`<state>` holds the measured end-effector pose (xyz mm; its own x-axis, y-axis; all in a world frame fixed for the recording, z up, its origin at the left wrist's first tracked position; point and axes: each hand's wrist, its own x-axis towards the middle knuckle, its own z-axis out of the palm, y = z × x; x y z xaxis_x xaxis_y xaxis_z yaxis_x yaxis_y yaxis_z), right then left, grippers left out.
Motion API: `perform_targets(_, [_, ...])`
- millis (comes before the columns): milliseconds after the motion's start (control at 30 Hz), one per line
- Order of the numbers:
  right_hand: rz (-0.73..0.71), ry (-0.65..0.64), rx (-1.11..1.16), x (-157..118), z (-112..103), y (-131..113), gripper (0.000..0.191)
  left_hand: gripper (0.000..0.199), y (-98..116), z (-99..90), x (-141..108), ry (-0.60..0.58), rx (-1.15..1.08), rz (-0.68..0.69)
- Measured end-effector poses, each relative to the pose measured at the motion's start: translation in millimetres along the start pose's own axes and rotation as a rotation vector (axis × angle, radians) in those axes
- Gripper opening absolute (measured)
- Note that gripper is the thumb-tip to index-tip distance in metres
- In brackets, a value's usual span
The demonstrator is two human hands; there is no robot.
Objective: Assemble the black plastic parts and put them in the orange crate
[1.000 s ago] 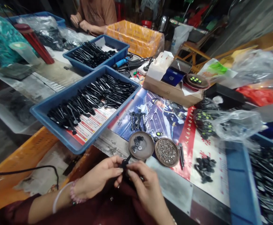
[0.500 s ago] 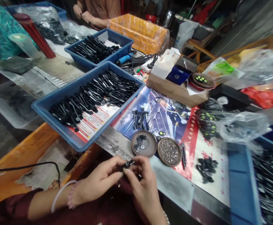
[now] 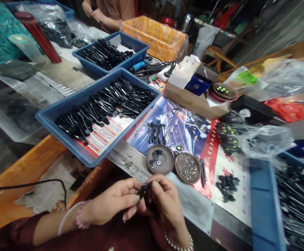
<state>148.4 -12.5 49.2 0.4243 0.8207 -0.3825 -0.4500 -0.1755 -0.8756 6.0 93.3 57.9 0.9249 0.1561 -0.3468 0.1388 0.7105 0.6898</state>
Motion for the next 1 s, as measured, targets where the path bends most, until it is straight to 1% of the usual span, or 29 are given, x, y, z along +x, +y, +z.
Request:
perform_targets(100, [-0.006,-0.005,0.002,-1,2,3,0.033,0.033,-3,-0.5,2,-0.036,-0.014,-0.055])
perform_targets(200, [-0.032,0.009,0.005,-3,11,7,0.030,0.029,-4,-1.2,2,-0.040,0.008,-0.074])
perform_targets(267, [-0.070,0.048,0.011,-4,17,10,0.029,0.027,-4,-1.5,1,-0.041,-0.041,-0.064])
perform_targets(333, [-0.113,0.051,0.008,-5,20,13,0.028,0.027,-4,-1.8,-1,-0.066,-0.105,-0.063])
perform_targets(433, [-0.168,-0.008,0.000,-5,22,13,0.026,0.027,-5,-2.1,-5,-0.072,-0.109,-0.065])
perform_targets(500, [-0.230,-0.062,-0.042,-4,22,12,0.022,0.029,-5,-1.9,-8,-0.029,-0.079,-0.030])
perform_targets(567, [-0.323,-0.100,-0.106,-3,23,10,0.018,0.032,-3,-1.0,-11,0.005,-0.057,0.015])
perform_targets(667, [-0.431,-0.120,-0.157,-5,25,5,0.019,0.034,1,1.7,-15,-0.042,0.021,0.000])
perform_targets(733, [-0.453,-0.117,-0.183,-7,28,2,0.019,0.034,3,4.1,-17,-0.043,0.061,-0.006])
perform_targets(833, [-0.476,-0.103,-0.247,-10,30,-2,0.015,0.039,5,7.6,-20,0.019,0.045,0.058])
perform_targets(867, [-0.487,-0.097,-0.251,-11,31,-3,0.015,0.039,5,8.5,-20,0.014,0.049,0.061])
perform_targets(933, [-0.493,-0.088,-0.224,-12,30,-3,0.019,0.037,6,9.5,-20,-0.033,0.093,0.022])
perform_targets(1000, [-0.470,-0.075,-0.198,-11,29,-2,0.021,0.034,8,9.4,-19,-0.052,0.131,-0.010])
